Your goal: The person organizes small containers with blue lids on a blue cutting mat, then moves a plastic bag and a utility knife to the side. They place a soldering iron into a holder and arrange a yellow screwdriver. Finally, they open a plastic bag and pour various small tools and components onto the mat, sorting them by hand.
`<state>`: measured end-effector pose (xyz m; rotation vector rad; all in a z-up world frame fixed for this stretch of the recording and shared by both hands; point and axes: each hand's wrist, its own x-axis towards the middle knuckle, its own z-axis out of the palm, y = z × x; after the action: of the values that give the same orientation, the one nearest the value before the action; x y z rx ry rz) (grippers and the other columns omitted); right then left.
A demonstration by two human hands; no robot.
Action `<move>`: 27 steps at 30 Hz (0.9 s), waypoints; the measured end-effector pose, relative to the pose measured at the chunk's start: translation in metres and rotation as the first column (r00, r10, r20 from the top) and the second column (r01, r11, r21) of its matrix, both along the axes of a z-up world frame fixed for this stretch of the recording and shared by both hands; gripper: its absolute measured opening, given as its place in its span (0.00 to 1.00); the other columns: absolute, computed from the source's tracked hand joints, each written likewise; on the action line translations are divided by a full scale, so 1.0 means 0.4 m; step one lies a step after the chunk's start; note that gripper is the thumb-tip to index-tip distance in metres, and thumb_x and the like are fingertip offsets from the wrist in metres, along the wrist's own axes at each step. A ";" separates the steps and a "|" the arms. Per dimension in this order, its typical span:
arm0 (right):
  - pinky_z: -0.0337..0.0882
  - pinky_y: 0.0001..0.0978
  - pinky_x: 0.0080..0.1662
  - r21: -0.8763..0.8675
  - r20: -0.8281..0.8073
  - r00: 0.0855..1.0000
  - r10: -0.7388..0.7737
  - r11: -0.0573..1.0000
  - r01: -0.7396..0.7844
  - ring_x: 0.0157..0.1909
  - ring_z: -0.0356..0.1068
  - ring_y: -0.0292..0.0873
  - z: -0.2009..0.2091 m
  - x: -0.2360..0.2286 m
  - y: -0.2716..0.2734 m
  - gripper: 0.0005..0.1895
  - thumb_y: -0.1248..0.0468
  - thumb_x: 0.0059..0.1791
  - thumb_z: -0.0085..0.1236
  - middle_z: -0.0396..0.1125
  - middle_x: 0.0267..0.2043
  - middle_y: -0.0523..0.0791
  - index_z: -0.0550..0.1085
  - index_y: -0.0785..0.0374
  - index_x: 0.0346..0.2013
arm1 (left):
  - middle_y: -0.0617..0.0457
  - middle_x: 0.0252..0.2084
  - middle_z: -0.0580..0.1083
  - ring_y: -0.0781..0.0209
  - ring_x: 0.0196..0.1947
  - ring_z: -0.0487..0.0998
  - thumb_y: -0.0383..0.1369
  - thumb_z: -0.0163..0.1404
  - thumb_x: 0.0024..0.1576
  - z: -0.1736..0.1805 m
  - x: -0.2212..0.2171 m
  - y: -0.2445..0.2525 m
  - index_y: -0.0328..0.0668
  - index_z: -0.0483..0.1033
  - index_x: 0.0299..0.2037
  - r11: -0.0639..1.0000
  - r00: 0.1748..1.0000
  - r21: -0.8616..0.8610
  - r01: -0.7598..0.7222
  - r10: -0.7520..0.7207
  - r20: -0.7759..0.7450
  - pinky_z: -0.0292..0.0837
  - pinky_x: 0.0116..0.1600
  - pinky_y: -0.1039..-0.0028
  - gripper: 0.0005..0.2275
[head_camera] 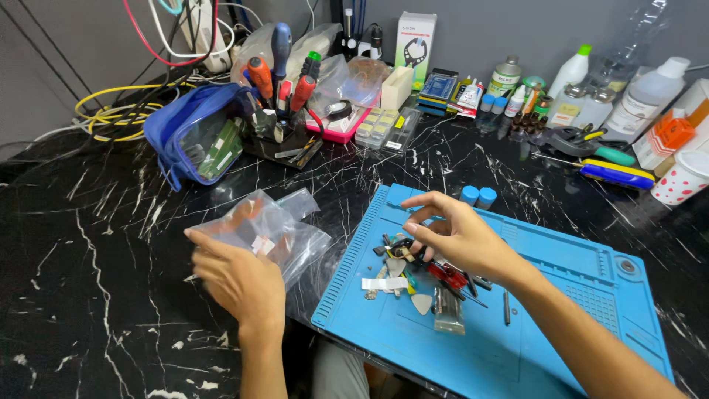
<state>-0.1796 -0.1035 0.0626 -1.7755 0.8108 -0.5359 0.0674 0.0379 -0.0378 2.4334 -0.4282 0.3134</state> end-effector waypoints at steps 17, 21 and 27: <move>0.69 0.38 0.47 -0.748 -0.188 0.980 0.069 0.637 -0.189 0.43 0.74 0.44 -0.170 -0.192 -0.060 0.06 0.62 0.50 0.58 0.78 0.40 0.38 0.79 0.53 0.41 | 0.54 0.54 0.75 0.50 0.60 0.68 0.46 0.58 0.54 0.066 -0.348 -0.141 0.51 0.79 0.54 0.319 0.298 0.114 0.941 -0.940 0.169 0.52 0.66 0.48 0.19; 0.75 0.35 0.48 -0.709 -0.021 0.999 0.026 0.704 -0.033 0.45 0.78 0.44 -0.142 -0.189 -0.047 0.09 0.65 0.53 0.53 0.79 0.43 0.41 0.79 0.59 0.44 | 0.52 0.55 0.75 0.51 0.58 0.70 0.43 0.56 0.56 0.058 -0.373 -0.146 0.48 0.77 0.56 0.308 0.302 -0.013 0.951 -0.921 0.247 0.55 0.64 0.53 0.19; 0.80 0.25 0.37 -0.186 0.055 0.968 -0.244 0.950 0.250 0.34 0.85 0.41 -0.082 -0.170 -0.048 0.09 0.64 0.55 0.52 0.78 0.40 0.45 0.79 0.64 0.42 | 0.54 0.47 0.77 0.58 0.46 0.78 0.32 0.53 0.59 0.114 -0.378 -0.154 0.44 0.74 0.57 0.223 0.295 -0.364 0.904 -0.943 0.156 0.71 0.54 0.67 0.15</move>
<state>-0.2477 -0.1225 0.0296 -1.8453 0.9945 -0.8290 -0.0840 -0.0237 0.0080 1.3707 -1.5311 -0.2630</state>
